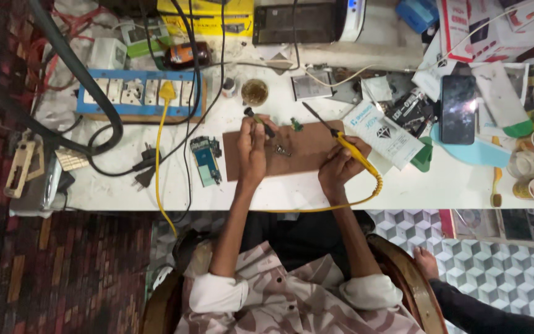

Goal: The person uses a soldering iron and tweezers to work on a small electronic component on a brown mat. They repeatedly apply heat and adjust the component, occasionally dipping the iron tip into a small container.

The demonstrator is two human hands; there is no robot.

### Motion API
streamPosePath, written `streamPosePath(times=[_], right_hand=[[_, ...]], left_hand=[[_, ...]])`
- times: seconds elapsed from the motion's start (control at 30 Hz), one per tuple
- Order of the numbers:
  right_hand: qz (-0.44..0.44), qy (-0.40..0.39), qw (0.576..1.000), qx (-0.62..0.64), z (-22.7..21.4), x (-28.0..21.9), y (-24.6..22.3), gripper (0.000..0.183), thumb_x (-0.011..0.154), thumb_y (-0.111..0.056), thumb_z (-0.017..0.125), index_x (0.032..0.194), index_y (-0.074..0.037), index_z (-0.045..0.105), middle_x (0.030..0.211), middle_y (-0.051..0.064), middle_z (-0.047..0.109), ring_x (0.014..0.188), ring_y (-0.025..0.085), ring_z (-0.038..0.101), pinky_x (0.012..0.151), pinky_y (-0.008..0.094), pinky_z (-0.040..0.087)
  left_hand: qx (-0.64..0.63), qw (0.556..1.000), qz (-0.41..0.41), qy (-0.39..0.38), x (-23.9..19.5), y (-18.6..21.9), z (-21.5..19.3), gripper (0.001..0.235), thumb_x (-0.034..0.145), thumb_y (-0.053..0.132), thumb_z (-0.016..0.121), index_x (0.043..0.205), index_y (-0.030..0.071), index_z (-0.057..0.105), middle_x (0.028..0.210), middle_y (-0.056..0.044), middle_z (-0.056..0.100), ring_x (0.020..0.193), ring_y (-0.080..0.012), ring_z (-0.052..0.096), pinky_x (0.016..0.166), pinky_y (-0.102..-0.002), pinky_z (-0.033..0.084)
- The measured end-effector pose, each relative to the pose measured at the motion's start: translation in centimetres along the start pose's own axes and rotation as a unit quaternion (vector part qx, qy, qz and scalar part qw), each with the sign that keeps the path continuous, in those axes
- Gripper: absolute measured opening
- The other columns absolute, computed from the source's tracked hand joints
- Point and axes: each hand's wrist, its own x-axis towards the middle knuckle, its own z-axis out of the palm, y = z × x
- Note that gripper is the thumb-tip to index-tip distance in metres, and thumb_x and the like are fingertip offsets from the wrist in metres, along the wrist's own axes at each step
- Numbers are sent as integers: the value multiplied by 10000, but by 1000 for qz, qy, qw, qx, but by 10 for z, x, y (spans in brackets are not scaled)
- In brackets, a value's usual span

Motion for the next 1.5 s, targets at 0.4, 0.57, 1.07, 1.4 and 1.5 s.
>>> streamPosePath(times=[0.4, 0.57, 1.07, 1.4, 1.5], right_hand=[[-5, 6, 1000, -12, -2, -2, -2, 458, 1120, -487, 495, 1182, -34, 484, 775, 53, 516, 610, 92, 451, 600, 236, 351], [26, 36, 999, 26, -2, -6, 5, 452, 1097, -485, 524, 1173, -40, 493, 706, 15, 466, 581, 89, 433, 566, 225, 343], [23, 55, 995, 78, -6, -8, 22, 353, 1100, -410, 545, 1076, -66, 472, 841, 54, 537, 570, 69, 483, 510, 233, 409], [-2, 43, 998, -45, 2, -6, 4, 241, 1121, -232, 488, 1147, 6, 517, 749, 21, 516, 616, 77, 450, 580, 232, 383], [5, 26, 997, -68, 0, -6, -5, 226, 1105, -205, 479, 1164, 10, 516, 785, 21, 532, 642, 75, 470, 598, 230, 410]], left_hand=[[60, 991, -11, -120, -16, 7, 1, 281, 1135, 262, 453, 1224, 40, 599, 1025, -38, 708, 924, -101, 597, 830, -265, 480], [42, 996, -19, -72, -16, -4, -4, 312, 1128, 308, 447, 1261, 52, 566, 1037, -32, 687, 983, -106, 619, 871, -268, 488], [127, 987, 21, 92, -18, -24, 2, 319, 1129, 275, 446, 1223, 2, 582, 1003, -63, 627, 929, -158, 572, 884, -316, 476], [101, 992, 63, 52, -16, -8, 5, 301, 1133, 270, 434, 1225, 7, 547, 1010, -59, 648, 951, -140, 577, 876, -295, 456], [61, 997, 39, 15, -12, -5, 7, 304, 1121, 283, 447, 1224, 18, 556, 997, -52, 664, 927, -115, 582, 845, -274, 472]])
